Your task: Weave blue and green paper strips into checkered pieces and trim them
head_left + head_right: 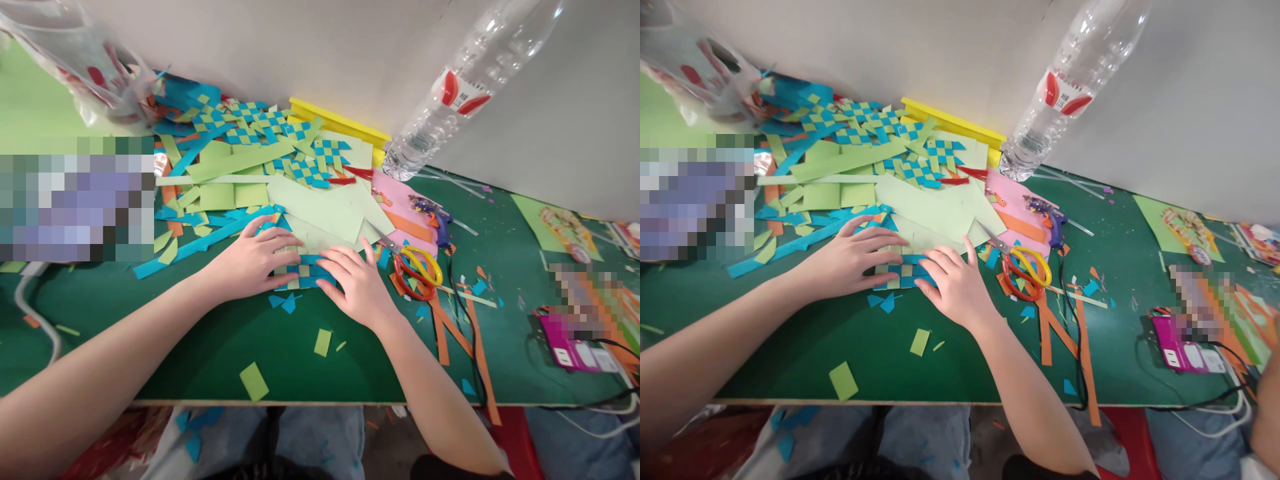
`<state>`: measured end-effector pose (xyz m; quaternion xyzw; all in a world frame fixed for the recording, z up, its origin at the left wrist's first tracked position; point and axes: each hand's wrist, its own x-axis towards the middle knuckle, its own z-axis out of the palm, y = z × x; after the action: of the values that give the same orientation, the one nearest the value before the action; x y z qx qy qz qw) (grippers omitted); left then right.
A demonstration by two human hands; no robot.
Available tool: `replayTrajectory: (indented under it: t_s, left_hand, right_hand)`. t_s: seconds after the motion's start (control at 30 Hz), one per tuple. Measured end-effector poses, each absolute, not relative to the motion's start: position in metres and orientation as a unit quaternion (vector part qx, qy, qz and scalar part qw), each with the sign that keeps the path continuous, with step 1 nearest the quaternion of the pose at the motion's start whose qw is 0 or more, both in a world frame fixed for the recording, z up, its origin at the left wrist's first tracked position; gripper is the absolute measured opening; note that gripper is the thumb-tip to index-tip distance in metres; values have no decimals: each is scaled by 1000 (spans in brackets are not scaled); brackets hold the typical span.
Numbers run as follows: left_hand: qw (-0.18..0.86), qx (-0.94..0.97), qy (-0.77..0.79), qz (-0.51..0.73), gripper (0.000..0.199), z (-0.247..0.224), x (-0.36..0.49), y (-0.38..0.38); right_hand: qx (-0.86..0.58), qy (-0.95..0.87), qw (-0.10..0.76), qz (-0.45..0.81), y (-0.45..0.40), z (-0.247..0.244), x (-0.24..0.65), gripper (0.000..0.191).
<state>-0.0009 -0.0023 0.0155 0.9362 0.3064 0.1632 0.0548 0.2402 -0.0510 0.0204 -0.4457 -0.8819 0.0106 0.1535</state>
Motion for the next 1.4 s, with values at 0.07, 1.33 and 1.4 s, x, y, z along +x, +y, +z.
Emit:
replayTrajectory:
  t_s: [0.07,1.33,1.4]
  left_hand:
    - [57,935,307,165,22,15,-1,-2]
    - [41,931,322,167,35,12,0,-3]
    - [49,930,323,171,34,12,0,-3]
  right_hand:
    - [-443,-884,150,4,-51,20,240,31]
    - [-457,-878,144,19,-51,22,240,33]
    - [-457,-876,149,19,-51,22,240,33]
